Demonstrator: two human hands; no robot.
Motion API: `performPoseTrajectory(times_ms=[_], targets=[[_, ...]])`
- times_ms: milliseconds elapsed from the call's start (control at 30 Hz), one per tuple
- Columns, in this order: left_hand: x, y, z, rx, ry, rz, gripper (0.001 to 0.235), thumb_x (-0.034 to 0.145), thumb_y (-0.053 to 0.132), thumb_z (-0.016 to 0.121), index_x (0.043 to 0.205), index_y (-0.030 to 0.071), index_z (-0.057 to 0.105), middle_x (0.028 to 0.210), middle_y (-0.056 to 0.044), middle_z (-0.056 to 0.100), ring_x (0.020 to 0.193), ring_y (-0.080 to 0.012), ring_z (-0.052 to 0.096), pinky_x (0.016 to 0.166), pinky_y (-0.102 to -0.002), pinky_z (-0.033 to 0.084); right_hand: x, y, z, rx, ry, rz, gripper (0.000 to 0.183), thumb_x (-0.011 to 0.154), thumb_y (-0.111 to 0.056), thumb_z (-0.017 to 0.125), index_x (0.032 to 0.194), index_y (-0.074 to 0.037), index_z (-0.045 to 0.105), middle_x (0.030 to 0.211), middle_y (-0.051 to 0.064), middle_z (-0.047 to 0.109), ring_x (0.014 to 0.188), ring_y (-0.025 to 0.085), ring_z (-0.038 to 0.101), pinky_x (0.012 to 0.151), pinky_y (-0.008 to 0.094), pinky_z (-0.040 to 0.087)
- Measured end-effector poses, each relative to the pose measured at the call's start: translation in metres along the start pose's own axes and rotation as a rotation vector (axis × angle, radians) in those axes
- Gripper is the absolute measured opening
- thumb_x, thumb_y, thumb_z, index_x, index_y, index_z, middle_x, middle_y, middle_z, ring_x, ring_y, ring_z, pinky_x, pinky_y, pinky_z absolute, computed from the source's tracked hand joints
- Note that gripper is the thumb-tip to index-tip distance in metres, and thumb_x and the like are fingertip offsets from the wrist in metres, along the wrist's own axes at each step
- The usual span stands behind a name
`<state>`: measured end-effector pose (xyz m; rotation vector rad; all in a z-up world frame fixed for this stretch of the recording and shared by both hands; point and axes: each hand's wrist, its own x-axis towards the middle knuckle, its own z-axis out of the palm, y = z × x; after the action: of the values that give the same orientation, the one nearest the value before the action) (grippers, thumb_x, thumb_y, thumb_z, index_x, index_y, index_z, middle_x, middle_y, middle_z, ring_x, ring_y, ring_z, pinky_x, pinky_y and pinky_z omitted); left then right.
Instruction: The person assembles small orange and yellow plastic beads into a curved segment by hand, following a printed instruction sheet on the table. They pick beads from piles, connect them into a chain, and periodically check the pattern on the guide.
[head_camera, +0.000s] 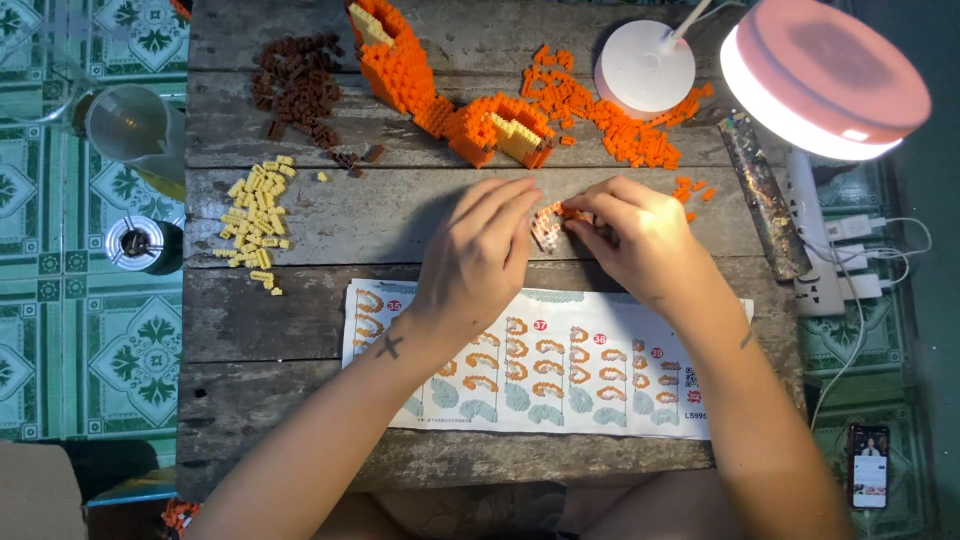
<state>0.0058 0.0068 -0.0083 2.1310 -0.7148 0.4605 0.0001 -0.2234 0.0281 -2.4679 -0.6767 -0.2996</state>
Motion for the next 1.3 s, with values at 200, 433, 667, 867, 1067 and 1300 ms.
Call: performPoseTrajectory(times_ms=[200, 433, 667, 867, 1067, 1300], targets=[[-0.019, 0.005, 0.025, 0.194, -0.047, 0.209, 0.046, 0.096, 0.005, 0.065, 0.139, -0.004, 0.078, 0.145, -0.025, 0.077, 0.141, -0.0391, 0.071, 0.123, -0.05, 0.053, -0.001, 0.011, 0.004, -0.025, 0.026, 0.025, 0.012, 0.103, 0.005, 0.086, 0.113, 0.0, 0.083, 0.107, 0.013, 0.08, 0.092, 0.037, 0.081, 0.071, 0.043, 0.066], [-0.026, 0.014, 0.026, 0.298, -0.118, 0.148, 0.05, 0.091, 0.016, 0.069, 0.136, -0.001, 0.082, 0.143, -0.019, 0.08, 0.142, -0.0378, 0.07, 0.125, -0.049, 0.049, 0.001, 0.012, 0.003, 0.0, 0.023, 0.057, 0.009, 0.106, 0.005, 0.084, 0.11, -0.003, 0.084, 0.101, 0.01, 0.079, 0.083, 0.033, 0.079, 0.065, 0.038, 0.064], [-0.027, -0.008, 0.032, 0.189, -0.066, 0.118, 0.04, 0.095, 0.016, 0.069, 0.13, 0.005, 0.085, 0.136, -0.013, 0.083, 0.134, -0.0342, 0.076, 0.118, -0.045, 0.056, 0.004, 0.01, -0.004, 0.01, 0.03, 0.097, 0.009, 0.109, 0.004, 0.079, 0.111, -0.003, 0.085, 0.098, 0.011, 0.08, 0.08, 0.032, 0.078, 0.062, 0.039, 0.063], [-0.012, -0.006, 0.017, 0.062, -0.028, 0.048, 0.036, 0.097, 0.004, 0.066, 0.128, 0.004, 0.084, 0.135, -0.015, 0.081, 0.128, -0.0347, 0.078, 0.108, -0.045, 0.062, 0.007, 0.004, -0.009, 0.057, 0.004, 0.129, 0.008, 0.109, 0.003, 0.077, 0.11, 0.001, 0.084, 0.09, 0.015, 0.077, 0.075, 0.03, 0.077, 0.06, 0.036, 0.061], [-0.009, 0.007, 0.013, 0.093, -0.059, 0.092, 0.024, 0.102, 0.01, 0.069, 0.118, 0.005, 0.085, 0.132, -0.018, 0.081, 0.129, -0.0376, 0.076, 0.108, -0.048, 0.061, 0.006, 0.003, -0.015, 0.085, -0.059, 0.134, 0.009, 0.099, 0.0, 0.086, 0.107, 0.002, 0.084, 0.088, 0.016, 0.078, 0.077, 0.032, 0.077, 0.063, 0.04, 0.062], [-0.014, 0.004, 0.016, 0.154, -0.104, 0.106, 0.02, 0.104, 0.02, 0.078, 0.118, 0.007, 0.085, 0.135, -0.015, 0.078, 0.134, -0.0368, 0.071, 0.111, -0.049, 0.057, 0.005, 0.005, -0.02, 0.151, -0.162, 0.217, 0.017, 0.093, -0.005, 0.087, 0.109, -0.001, 0.086, 0.089, 0.013, 0.081, 0.085, 0.033, 0.079, 0.071, 0.042, 0.064]])
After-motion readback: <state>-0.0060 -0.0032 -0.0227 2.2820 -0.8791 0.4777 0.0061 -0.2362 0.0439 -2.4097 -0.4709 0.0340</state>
